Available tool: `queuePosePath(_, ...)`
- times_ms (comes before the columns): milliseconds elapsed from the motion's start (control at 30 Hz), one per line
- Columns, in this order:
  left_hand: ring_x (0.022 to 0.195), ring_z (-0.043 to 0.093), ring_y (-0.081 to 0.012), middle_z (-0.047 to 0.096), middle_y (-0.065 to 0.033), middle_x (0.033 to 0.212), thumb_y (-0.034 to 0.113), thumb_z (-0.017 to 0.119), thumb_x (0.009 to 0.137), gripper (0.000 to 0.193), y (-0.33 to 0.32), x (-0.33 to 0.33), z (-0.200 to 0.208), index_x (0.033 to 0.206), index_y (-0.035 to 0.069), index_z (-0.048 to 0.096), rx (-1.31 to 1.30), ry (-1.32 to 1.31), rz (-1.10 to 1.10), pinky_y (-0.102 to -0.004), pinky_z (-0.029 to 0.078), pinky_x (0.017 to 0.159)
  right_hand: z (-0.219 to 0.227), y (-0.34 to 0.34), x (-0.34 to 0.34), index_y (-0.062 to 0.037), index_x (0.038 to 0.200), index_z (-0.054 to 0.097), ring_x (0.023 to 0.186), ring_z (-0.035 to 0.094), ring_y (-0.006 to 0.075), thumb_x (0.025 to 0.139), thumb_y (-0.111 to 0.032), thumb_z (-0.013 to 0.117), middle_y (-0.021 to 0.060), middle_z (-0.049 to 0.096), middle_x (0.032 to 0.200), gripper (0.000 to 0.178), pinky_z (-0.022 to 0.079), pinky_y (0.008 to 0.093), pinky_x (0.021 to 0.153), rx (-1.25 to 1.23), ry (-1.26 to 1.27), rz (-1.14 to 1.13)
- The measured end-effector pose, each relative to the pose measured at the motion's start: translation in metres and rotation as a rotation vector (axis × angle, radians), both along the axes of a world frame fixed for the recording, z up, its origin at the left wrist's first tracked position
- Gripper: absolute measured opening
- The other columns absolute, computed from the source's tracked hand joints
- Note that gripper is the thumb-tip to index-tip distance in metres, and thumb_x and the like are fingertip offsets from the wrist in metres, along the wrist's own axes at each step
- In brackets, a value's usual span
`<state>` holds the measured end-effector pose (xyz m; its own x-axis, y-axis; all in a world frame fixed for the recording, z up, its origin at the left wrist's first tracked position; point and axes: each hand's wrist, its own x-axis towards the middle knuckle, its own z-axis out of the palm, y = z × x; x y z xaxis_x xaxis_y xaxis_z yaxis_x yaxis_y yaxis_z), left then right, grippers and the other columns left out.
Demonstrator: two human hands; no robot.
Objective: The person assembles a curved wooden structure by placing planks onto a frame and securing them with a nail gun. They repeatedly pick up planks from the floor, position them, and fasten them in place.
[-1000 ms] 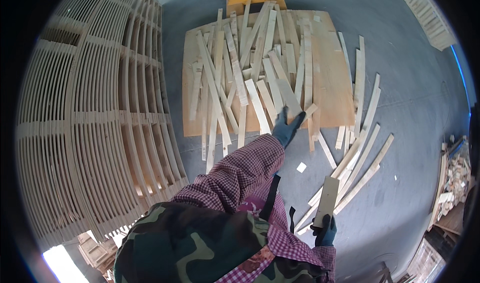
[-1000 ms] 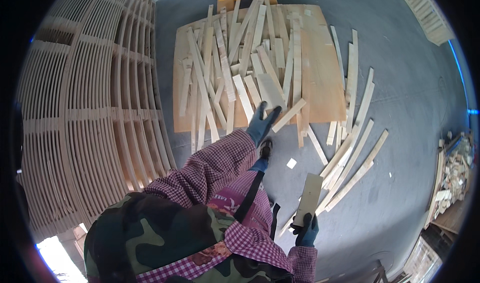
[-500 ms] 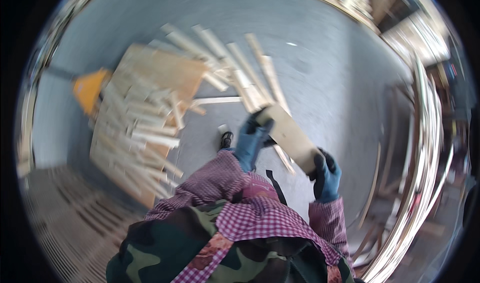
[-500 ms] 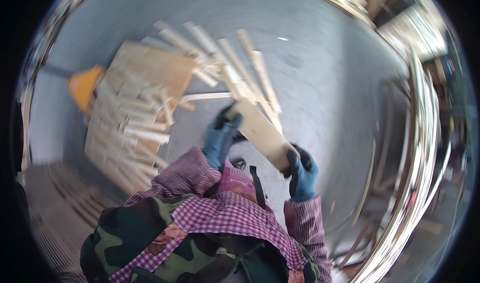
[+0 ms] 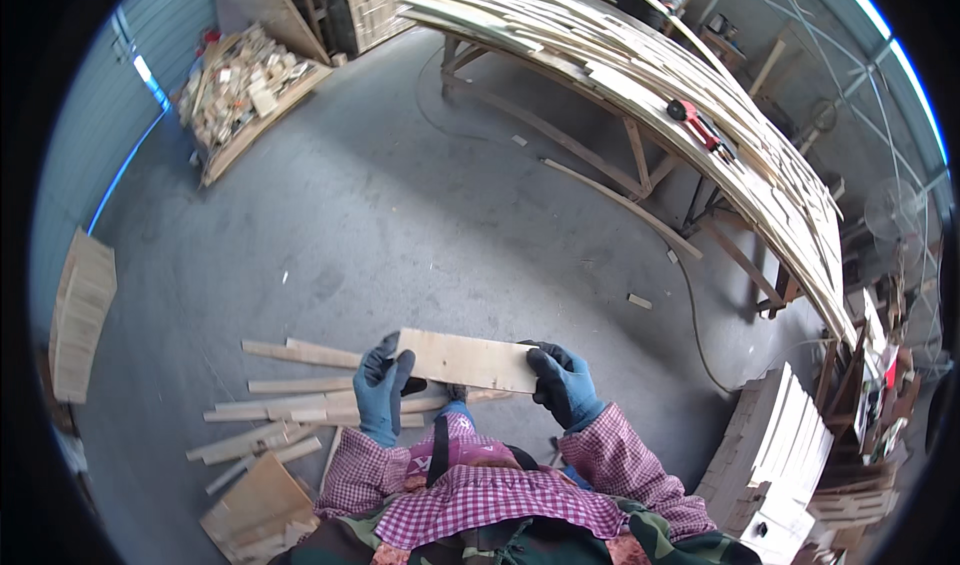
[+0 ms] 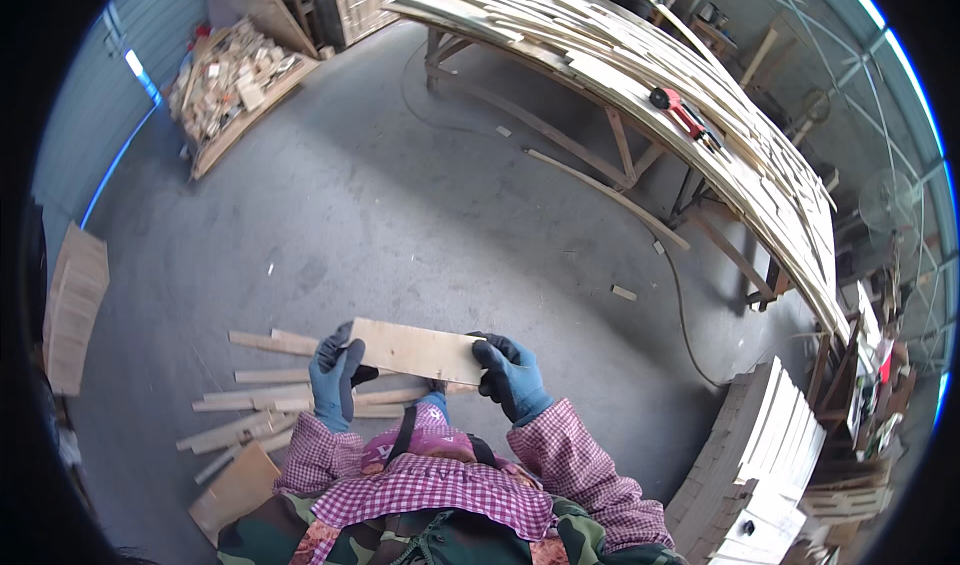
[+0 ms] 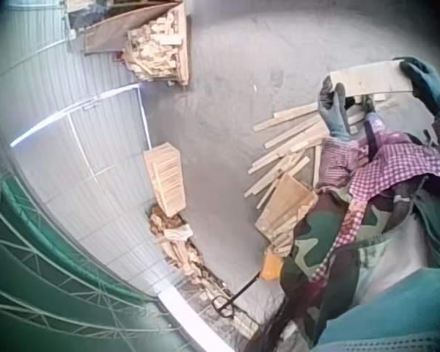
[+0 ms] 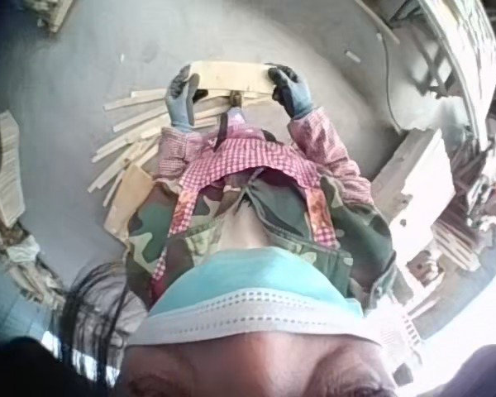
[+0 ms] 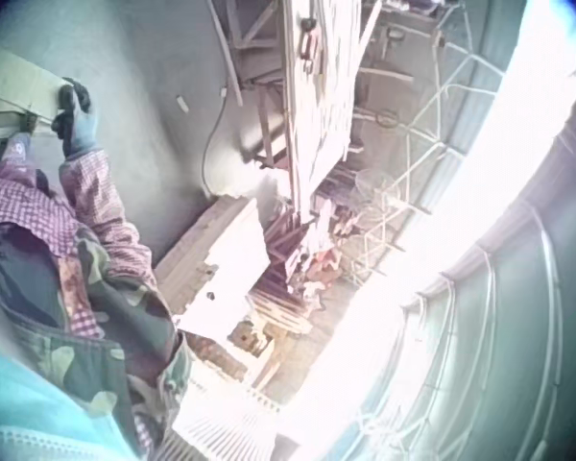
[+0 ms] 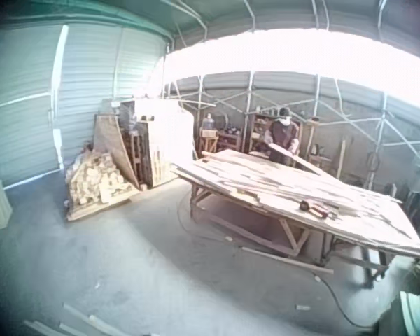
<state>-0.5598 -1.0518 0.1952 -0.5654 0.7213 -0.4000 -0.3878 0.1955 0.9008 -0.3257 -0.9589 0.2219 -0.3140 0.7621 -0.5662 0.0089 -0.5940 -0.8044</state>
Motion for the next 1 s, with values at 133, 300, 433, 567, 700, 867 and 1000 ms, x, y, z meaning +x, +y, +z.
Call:
queuePosePath(133, 0.076, 0.064, -0.0129, 0.065, -0.0058, 0.094, 0.011, 0.067, 0.084, 0.027, 0.068, -0.017, 0.015, 0.109, 0.004, 0.058, -0.003, 0.046, -0.188, -0.026, 0.057, 0.059, 0.003, 0.062, 0.0, -0.0028, 0.108, 0.062, 0.046, 0.045, 0.0076, 0.09, -0.034, 0.058, 0.0022, 0.058, 0.069, 0.036, 0.034, 0.0203, 0.04, 0.022, -0.04, -0.08)
queuePosePath(300, 0.072, 0.064, -0.0153, 0.065, -0.0122, 0.092, 0.011, 0.069, 0.083, 0.054, 0.168, -0.006, 0.005, 0.13, 0.003, 0.042, -0.034, -0.001, -0.509, -0.0268, 0.057, 0.06, -0.003, 0.103, 0.028, -0.0036, 0.111, 0.061, 0.05, 0.051, 0.0081, 0.089, -0.03, 0.061, 0.0046, 0.063, 0.08, 0.035, 0.039, 0.02, 0.041, 0.011, -0.064, -0.253)
queuePosePath(433, 0.077, 0.065, -0.0168, 0.065, -0.0111, 0.095, 0.013, 0.068, 0.084, 0.061, 0.256, 0.024, -0.005, 0.136, 0.003, 0.038, -0.102, 0.005, -0.809, -0.0258, 0.057, 0.061, -0.034, 0.145, 0.071, -0.0027, 0.11, 0.063, 0.046, 0.049, 0.0077, 0.087, -0.027, 0.063, 0.0035, 0.063, 0.074, 0.033, 0.037, 0.0208, 0.04, -0.037, -0.091, -0.437)
queuePosePath(567, 0.122, 0.044, -0.0291, 0.042, -0.0213, 0.131, 0.035, 0.076, 0.075, 0.089, 0.342, 0.065, -0.001, 0.142, 0.006, 0.025, -0.033, 0.764, -1.183, -0.041, 0.043, 0.097, -0.058, 0.219, 0.111, -0.0005, 0.108, 0.063, 0.047, 0.048, 0.0073, 0.086, -0.028, 0.066, 0.0036, 0.063, 0.073, 0.036, 0.037, 0.0214, 0.039, -0.041, -0.065, -0.498)
queuePosePath(700, 0.134, 0.024, -0.0348, 0.028, -0.0225, 0.141, 0.054, 0.074, 0.066, 0.104, 0.457, 0.124, 0.016, 0.143, 0.006, 0.023, 0.155, 1.472, -1.255, -0.0477, 0.021, 0.111, -0.057, 0.325, 0.143, 0.0015, 0.111, 0.06, 0.069, 0.058, 0.0094, 0.086, -0.027, 0.066, 0.0061, 0.065, 0.091, 0.038, 0.049, 0.0227, 0.056, 0.021, -0.123, -0.425)
queuePosePath(867, 0.132, 0.028, -0.0346, 0.036, -0.0181, 0.138, 0.055, 0.072, 0.066, 0.095, 0.565, 0.194, 0.004, 0.138, 0.005, 0.034, 0.262, 1.415, -1.48, -0.0459, 0.019, 0.112, -0.018, 0.454, 0.171, 0.0022, 0.109, 0.06, 0.069, 0.057, 0.0086, 0.088, -0.024, 0.064, 0.0048, 0.065, 0.086, 0.034, 0.048, 0.0222, 0.058, 0.089, -0.14, -0.304)
queuePosePath(1000, 0.117, 0.042, -0.0301, 0.046, -0.0134, 0.125, 0.045, 0.074, 0.066, 0.089, 0.636, 0.213, 0.001, 0.139, 0.011, 0.036, 0.223, 1.313, -1.437, -0.0431, 0.029, 0.105, -0.017, 0.526, 0.191, -0.0022, 0.112, 0.06, 0.07, 0.058, 0.0084, 0.089, -0.021, 0.062, 0.0055, 0.065, 0.09, 0.03, 0.048, 0.0224, 0.057, 0.054, -0.09, -0.313)
